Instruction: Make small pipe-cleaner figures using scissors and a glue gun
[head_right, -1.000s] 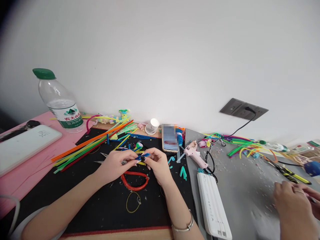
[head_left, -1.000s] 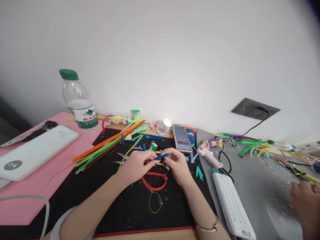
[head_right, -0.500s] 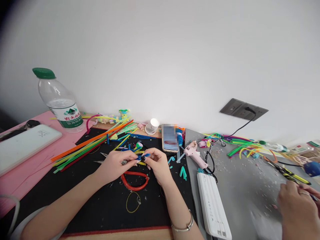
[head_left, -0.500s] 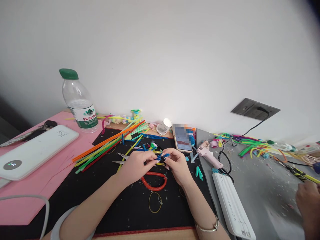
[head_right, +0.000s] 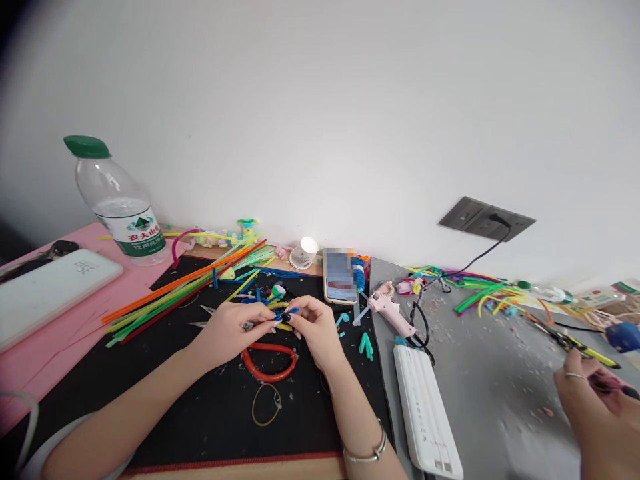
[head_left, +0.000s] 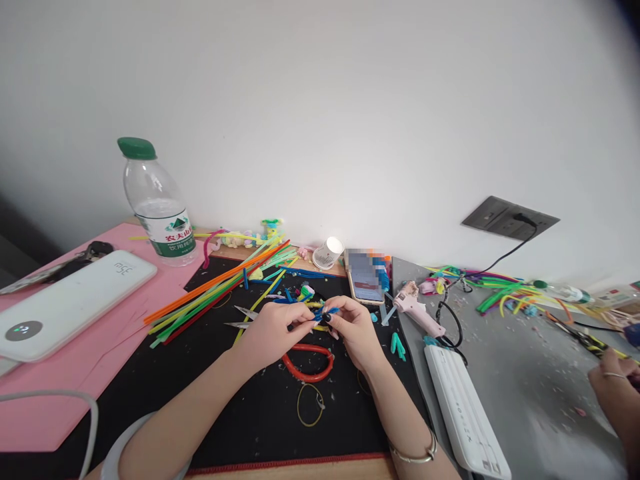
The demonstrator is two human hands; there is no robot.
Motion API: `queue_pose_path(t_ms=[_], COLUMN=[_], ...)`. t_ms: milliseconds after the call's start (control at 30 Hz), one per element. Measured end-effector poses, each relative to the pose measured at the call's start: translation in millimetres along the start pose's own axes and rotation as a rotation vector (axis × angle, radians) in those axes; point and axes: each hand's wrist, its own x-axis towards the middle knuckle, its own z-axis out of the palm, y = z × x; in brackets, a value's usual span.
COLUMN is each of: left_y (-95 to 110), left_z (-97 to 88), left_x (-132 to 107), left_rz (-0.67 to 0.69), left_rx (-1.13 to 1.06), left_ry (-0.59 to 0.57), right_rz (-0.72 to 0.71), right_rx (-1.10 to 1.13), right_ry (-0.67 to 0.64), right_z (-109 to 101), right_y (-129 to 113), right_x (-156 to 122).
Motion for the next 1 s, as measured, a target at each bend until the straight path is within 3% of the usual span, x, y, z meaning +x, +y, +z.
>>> queue_pose_path(t_ms=[167, 267, 333, 400, 467, 533, 733, 1000], left_y=[1.7, 0.1, -2.3, -4.2, -4.8, -4.9, -10.4, -9.4], left_z=[-2.7, -6.1, -8.0, -9.3, -9.8, -9.7, -7.1, -7.7], left_x=[1.9, 3.6, 4.1, 4.4, 4.4, 4.4, 4.0, 4.0], left_rz=[-0.072, -0.130, -0.166, -0.193, -0.207, -0.212, -0.193, -0.196], left_rx=[-0.049, -0.095, -0.136, -0.168, -0.176, -0.173, -0.175, -0.145], left_ry=[0.035, 0.115, 0.154, 0.173, 0.176, 0.175, 0.172, 0.143], right_rz=[-0.022, -0.118, -0.185, -0.178, -0.043, 0.134, 0.360, 0.352], right_rx=[-0.033, -0.201, -0.468, -0.896, -1.304, -1.531, -1.603, -1.619], right_ry=[-0.027, 0.164, 0.400, 0.540, 0.578, 0.562, 0.576, 0.599], right_z=[-10.9, -27.3, -39.6, -48.4, -50.2, -45.4, -26.3, -26.5], right_y=[-3.6, -14.3, -23.1, -30.9, -36.0, -38.1, -37.1, -39.6], right_x=[1.7, 6.4, 12.9, 22.2, 33.7, 46.0, 73.9, 80.1])
